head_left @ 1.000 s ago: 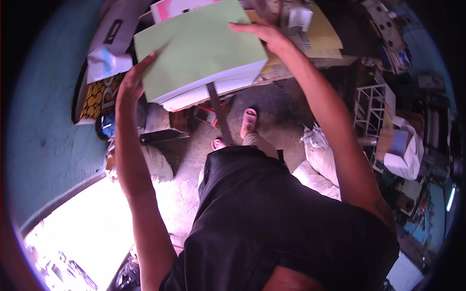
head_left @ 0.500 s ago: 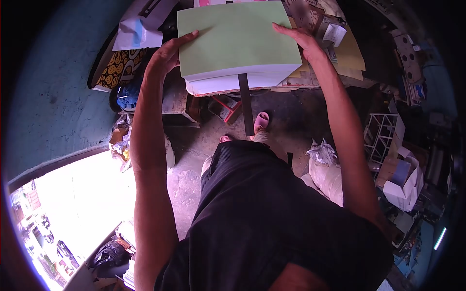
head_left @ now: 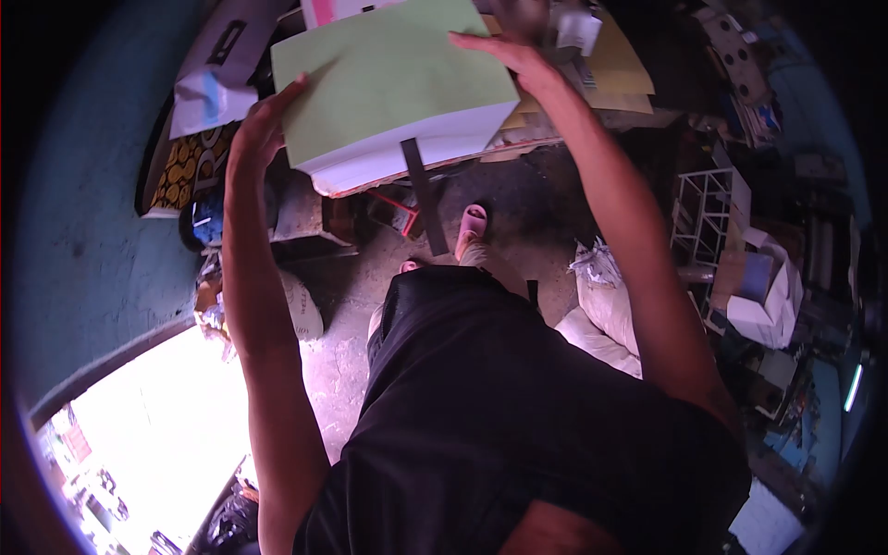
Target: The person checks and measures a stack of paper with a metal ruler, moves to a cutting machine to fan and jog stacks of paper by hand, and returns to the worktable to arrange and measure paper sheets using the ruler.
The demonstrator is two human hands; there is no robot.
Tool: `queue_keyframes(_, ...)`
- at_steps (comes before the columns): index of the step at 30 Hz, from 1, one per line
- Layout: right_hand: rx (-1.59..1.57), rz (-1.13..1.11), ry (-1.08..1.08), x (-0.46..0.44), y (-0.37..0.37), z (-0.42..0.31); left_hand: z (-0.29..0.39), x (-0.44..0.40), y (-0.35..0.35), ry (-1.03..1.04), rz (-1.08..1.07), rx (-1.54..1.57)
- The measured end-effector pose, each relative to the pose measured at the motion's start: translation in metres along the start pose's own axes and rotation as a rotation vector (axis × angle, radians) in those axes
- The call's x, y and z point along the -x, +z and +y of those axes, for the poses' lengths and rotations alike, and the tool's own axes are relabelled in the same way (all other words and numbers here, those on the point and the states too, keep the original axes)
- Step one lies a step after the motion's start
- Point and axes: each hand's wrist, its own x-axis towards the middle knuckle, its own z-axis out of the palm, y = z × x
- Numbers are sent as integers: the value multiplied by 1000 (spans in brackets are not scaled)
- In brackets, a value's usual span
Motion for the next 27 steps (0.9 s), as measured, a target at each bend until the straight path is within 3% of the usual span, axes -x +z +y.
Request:
queue_keyframes(1, 10, -20, 33, -3, -3, 3, 17, 31, 14, 81, 270, -199)
queue_keyframes(2, 18, -40, 67, -6, -5, 4, 9, 24, 9, 286, 793, -664)
queue_keyframes(3, 24, -16, 70, -5, -6, 2, 10, 35, 4, 366, 1096, -1226)
queue_keyframes(4, 65, -22, 47, -4, -5, 0, 4, 41, -14, 627, 1001, -922)
queue_keyframes(5, 105, -30, 26, -5, -3, 0, 4, 65, 4, 717, 681, -307)
queue_keyframes(6, 138, 28, -43, -12, -1, 9, 1, 83, 15, 765, 486, -62)
queue_keyframes(7, 140, 38, -35, -12, -1, 11, -12, 94, 24, 761, 474, -58)
queue_keyframes(9, 184, 88, -49, -11, 0, 9, -53, 104, 38, 876, 248, -141)
queue_keyframes(11, 165, 75, -46, -5, 2, 0, -87, 102, 68, 800, 384, -260)
queue_keyframes(14, 129, 37, -2, -6, 1, 1, -120, 84, 93, 699, 445, -140)
queue_keyframes(19, 36, -59, 132, -11, -3, 1, -119, 70, 121, 661, 726, 35)
queue_keyframes(27, 7, -12, 147, -3, 0, -7, -114, 69, 123, 725, 883, -160)
